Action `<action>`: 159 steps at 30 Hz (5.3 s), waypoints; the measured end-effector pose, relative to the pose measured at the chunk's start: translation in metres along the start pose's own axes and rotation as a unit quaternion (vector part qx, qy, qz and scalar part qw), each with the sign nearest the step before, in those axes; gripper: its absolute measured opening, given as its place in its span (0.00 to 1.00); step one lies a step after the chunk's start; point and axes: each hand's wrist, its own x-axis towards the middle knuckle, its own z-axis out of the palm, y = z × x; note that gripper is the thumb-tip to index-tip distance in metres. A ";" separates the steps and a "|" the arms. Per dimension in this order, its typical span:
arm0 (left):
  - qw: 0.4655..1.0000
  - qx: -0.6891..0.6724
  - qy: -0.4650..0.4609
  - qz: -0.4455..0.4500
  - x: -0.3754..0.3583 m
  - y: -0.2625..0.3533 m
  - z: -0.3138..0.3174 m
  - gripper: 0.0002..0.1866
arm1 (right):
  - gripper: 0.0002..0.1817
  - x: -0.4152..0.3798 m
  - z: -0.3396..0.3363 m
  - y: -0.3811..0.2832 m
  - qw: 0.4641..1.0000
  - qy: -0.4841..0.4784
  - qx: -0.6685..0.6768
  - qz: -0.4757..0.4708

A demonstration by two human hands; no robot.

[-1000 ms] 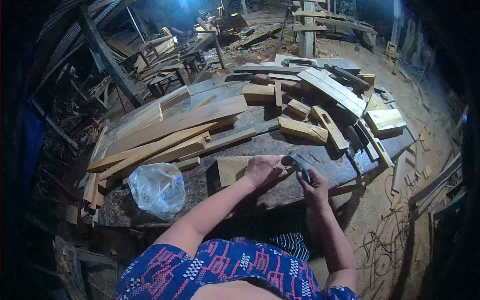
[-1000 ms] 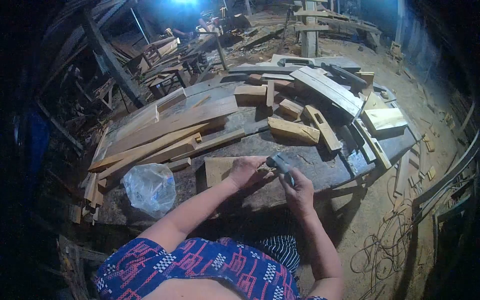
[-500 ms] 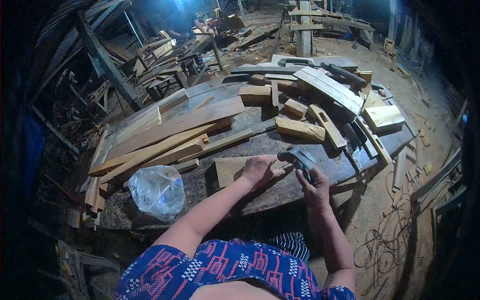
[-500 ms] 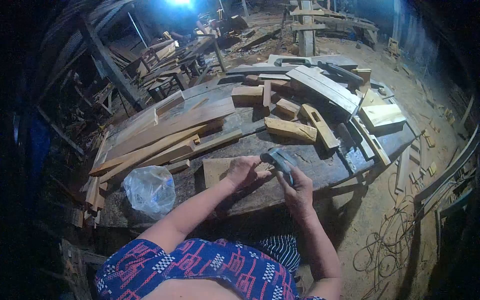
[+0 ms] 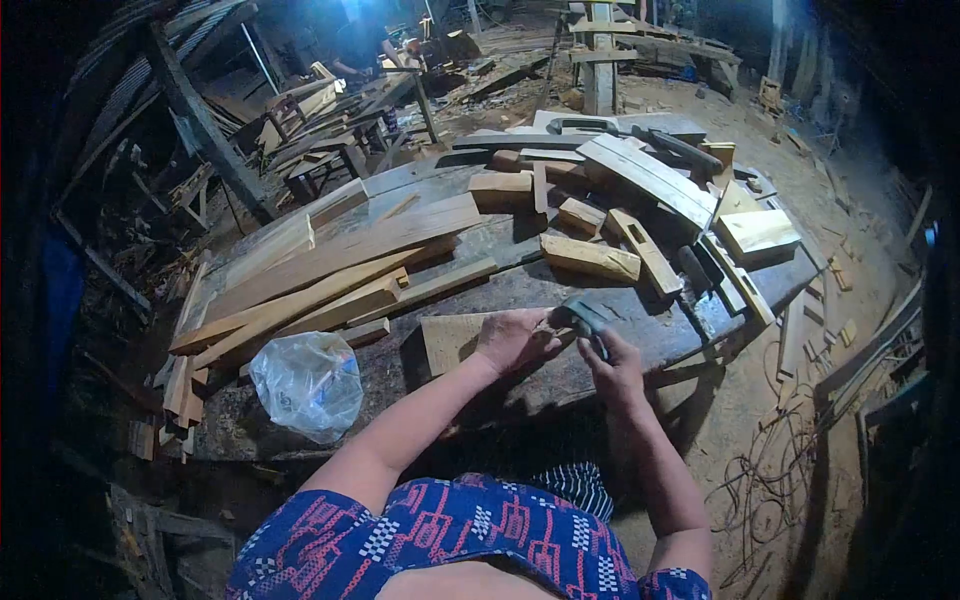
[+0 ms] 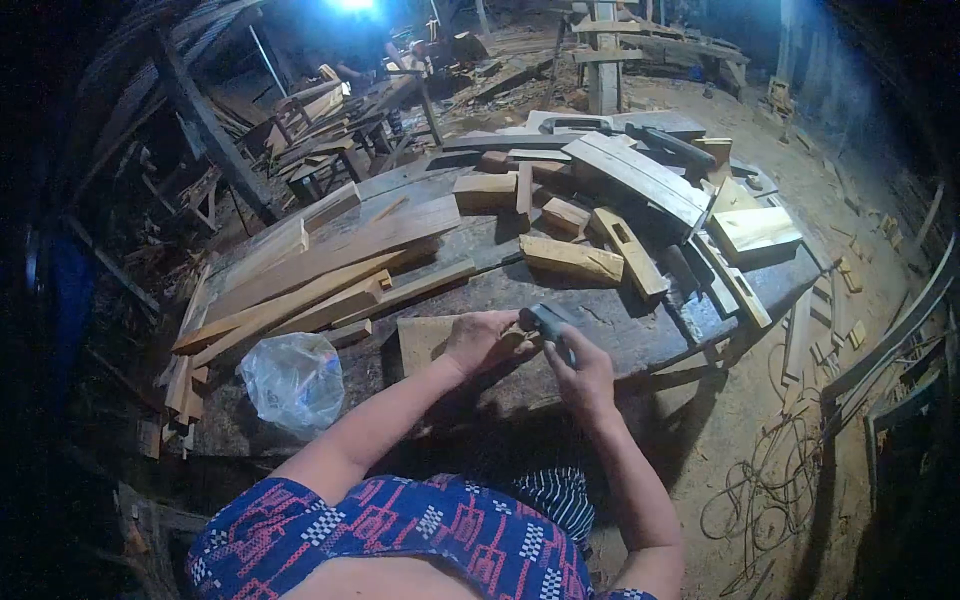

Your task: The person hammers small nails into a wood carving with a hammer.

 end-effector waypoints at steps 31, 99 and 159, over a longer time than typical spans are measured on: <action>0.996 0.052 -0.028 -0.065 0.000 -0.013 0.007 0.25 | 0.12 -0.002 -0.025 -0.036 0.957 0.071 0.280 0.005; 0.387 -0.860 -0.098 -0.318 -0.064 0.036 0.018 0.29 | 0.10 -0.024 0.029 -0.031 0.953 -0.105 -0.160 -0.234; 0.918 -0.364 0.015 -0.155 0.005 -0.023 -0.007 0.03 | 0.16 0.002 -0.020 0.054 0.981 0.087 -0.150 -0.084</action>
